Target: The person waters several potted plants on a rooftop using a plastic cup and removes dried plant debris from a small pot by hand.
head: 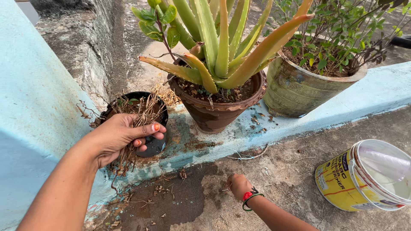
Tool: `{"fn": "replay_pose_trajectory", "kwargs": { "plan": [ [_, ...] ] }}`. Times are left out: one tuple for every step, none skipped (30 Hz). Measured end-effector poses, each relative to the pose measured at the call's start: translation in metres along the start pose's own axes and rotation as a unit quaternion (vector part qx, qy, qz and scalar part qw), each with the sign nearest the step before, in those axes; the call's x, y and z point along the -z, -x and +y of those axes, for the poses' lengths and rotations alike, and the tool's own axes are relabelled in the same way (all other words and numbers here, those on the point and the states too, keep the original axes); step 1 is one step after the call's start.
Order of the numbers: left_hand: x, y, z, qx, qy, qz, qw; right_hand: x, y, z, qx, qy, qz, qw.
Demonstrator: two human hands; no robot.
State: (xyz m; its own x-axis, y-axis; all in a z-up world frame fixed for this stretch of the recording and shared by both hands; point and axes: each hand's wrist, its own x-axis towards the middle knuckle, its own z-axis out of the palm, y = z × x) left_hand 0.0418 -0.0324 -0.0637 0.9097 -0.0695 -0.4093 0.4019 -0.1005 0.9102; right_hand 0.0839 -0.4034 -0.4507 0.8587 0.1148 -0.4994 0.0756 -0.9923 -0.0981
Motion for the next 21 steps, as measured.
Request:
{"fn": "replay_pose_trajectory", "kwargs": {
  "plan": [
    [0.001, 0.001, 0.001, -0.003, 0.003, 0.005, 1.000, 0.005, 0.001, 0.001, 0.013, -0.024, 0.022, 0.999],
    [0.003, 0.001, 0.003, -0.006, 0.006, 0.010, 1.000, 0.016, 0.004, 0.003, 0.026, -0.048, 0.044, 0.998],
    [0.006, 0.003, 0.005, -0.010, 0.010, 0.016, 1.000, 0.031, 0.006, 0.003, 0.040, -0.070, 0.067, 0.995],
    [0.008, 0.005, 0.006, -0.011, 0.009, 0.018, 1.000, 0.047, 0.009, 0.001, 0.054, -0.060, 0.063, 0.995],
    [0.010, 0.007, 0.008, -0.011, 0.008, 0.019, 1.000, 0.064, 0.011, -0.003, 0.068, -0.050, 0.059, 0.995],
    [0.013, 0.010, 0.009, -0.011, 0.006, 0.020, 1.000, 0.077, 0.016, -0.009, 0.082, -0.040, 0.055, 0.994],
    [0.016, 0.013, 0.011, -0.020, 0.022, 0.015, 0.999, 0.086, 0.023, -0.013, 0.083, -0.058, 0.055, 0.993],
    [0.017, 0.015, 0.012, -0.028, 0.038, 0.009, 0.999, 0.096, 0.029, -0.016, 0.084, -0.075, 0.055, 0.992],
    [0.020, 0.018, 0.013, -0.036, 0.053, 0.004, 0.998, 0.103, 0.035, -0.021, 0.086, -0.093, 0.055, 0.990],
    [0.022, 0.019, 0.014, -0.040, 0.055, 0.007, 0.998, 0.110, 0.041, -0.026, 0.068, -0.077, 0.034, 0.994],
    [0.024, 0.020, 0.014, -0.042, 0.057, 0.012, 0.997, 0.114, 0.050, -0.033, 0.051, -0.062, 0.013, 0.997],
    [0.025, 0.021, 0.014, -0.044, 0.059, 0.017, 0.997, 0.119, 0.060, -0.040, 0.034, -0.046, -0.009, 0.998],
    [0.027, 0.024, 0.012, -0.047, 0.060, 0.018, 0.997, 0.126, 0.071, -0.048, 0.022, -0.155, -0.058, 0.986],
    [0.029, 0.025, 0.011, -0.050, 0.061, 0.020, 0.997, 0.139, 0.082, -0.054, 0.011, -0.260, -0.107, 0.959],
    [0.033, 0.026, 0.012, -0.057, 0.061, 0.025, 0.996, 0.157, 0.092, -0.068, 0.003, -0.362, -0.152, 0.920],
    [0.035, 0.028, 0.011, -0.056, 0.074, 0.038, 0.995, 0.173, 0.107, -0.083, 0.026, -0.445, -0.192, 0.874],
    [0.037, 0.029, 0.010, -0.060, 0.087, 0.053, 0.993, 0.197, 0.122, -0.099, 0.053, -0.520, -0.228, 0.821],
    [0.040, 0.031, 0.009, -0.065, 0.101, 0.068, 0.990, 0.224, 0.135, -0.120, 0.117, -0.512, -0.186, 0.830],
    [0.042, 0.031, 0.007, -0.077, 0.125, 0.086, 0.985, 0.246, 0.152, -0.141, 0.175, -0.504, -0.145, 0.833],
    [0.044, 0.030, 0.006, -0.089, 0.148, 0.104, 0.979, 0.266, 0.171, -0.162, 0.207, -0.470, -0.091, 0.853],
    [0.047, 0.028, 0.010, -0.109, 0.169, 0.119, 0.972, 0.289, 0.186, -0.185, 0.240, -0.433, -0.028, 0.868]
  ]
}}
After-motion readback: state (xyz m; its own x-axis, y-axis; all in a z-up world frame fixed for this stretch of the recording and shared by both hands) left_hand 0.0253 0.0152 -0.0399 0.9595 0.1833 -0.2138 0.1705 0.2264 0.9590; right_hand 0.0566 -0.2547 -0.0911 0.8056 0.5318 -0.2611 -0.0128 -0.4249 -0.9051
